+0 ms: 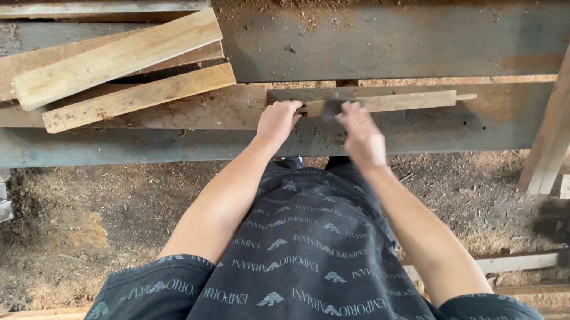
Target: The person sands a wooden block by hand using sandpaper on a workbench and then gathers additional pieces of lumber.
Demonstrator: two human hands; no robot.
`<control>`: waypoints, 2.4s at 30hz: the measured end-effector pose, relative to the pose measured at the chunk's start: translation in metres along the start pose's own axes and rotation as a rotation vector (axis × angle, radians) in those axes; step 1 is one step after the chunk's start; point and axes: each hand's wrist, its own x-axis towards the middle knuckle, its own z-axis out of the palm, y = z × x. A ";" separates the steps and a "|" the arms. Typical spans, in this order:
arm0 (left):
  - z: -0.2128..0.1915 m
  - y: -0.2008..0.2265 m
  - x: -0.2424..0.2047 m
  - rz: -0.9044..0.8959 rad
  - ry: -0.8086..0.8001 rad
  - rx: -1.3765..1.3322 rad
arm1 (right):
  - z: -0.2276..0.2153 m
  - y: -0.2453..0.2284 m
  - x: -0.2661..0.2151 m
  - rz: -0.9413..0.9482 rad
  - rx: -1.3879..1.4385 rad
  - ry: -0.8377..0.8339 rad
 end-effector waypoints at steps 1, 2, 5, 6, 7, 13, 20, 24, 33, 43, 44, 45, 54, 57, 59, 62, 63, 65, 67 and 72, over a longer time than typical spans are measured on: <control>0.001 -0.001 0.000 -0.016 -0.011 0.021 | -0.008 0.016 0.000 0.097 -0.053 0.038; 0.002 -0.003 0.001 -0.032 -0.019 0.044 | -0.012 0.027 0.002 0.191 -0.105 0.076; 0.004 -0.004 0.002 -0.047 -0.028 0.042 | -0.017 0.039 0.003 0.324 -0.059 0.142; 0.004 -0.004 0.002 -0.047 -0.025 0.044 | -0.011 0.033 0.004 0.322 -0.057 0.145; 0.004 -0.005 0.000 -0.037 -0.006 0.038 | 0.001 0.018 0.006 0.211 -0.086 0.149; -0.003 0.002 0.000 -0.068 -0.025 0.028 | 0.014 -0.016 0.000 -0.124 0.050 -0.085; -0.002 0.010 -0.001 -0.109 0.008 -0.001 | -0.010 0.021 0.009 0.143 -0.036 0.052; 0.000 0.007 -0.002 -0.068 0.013 -0.019 | 0.013 -0.021 0.015 -0.040 0.141 -0.044; -0.003 -0.008 -0.005 -0.045 0.002 -0.187 | 0.007 0.020 0.021 0.060 0.080 -0.019; -0.018 0.022 -0.006 -0.034 -0.004 -0.115 | -0.028 -0.013 0.027 -0.199 0.181 -0.133; -0.019 0.024 -0.005 -0.016 -0.017 -0.132 | -0.031 -0.013 0.025 -0.196 0.176 -0.134; -0.019 0.026 -0.006 -0.013 -0.019 -0.136 | -0.034 -0.013 0.023 -0.222 0.163 -0.148; -0.018 0.025 -0.007 0.025 0.013 -0.135 | -0.025 -0.016 0.023 -0.229 0.004 -0.218; -0.017 0.024 -0.005 0.005 0.009 -0.113 | -0.027 -0.021 0.025 -0.213 0.065 -0.213; -0.015 0.023 -0.006 -0.036 -0.026 -0.103 | -0.026 -0.026 0.026 -0.207 0.131 -0.218; -0.012 0.020 -0.007 0.008 0.019 -0.090 | -0.019 -0.028 0.027 -0.206 0.035 -0.212; -0.012 0.018 -0.007 0.004 0.022 -0.088 | -0.015 -0.027 0.026 -0.180 0.036 -0.221; -0.010 0.017 -0.007 0.073 0.071 -0.094 | -0.008 -0.022 0.021 -0.151 0.034 -0.230; -0.010 0.018 -0.004 0.045 0.042 -0.053 | -0.007 -0.009 0.016 -0.117 0.042 -0.317; -0.009 0.023 -0.008 -0.032 -0.020 -0.017 | -0.021 0.028 0.009 0.133 -0.158 -0.184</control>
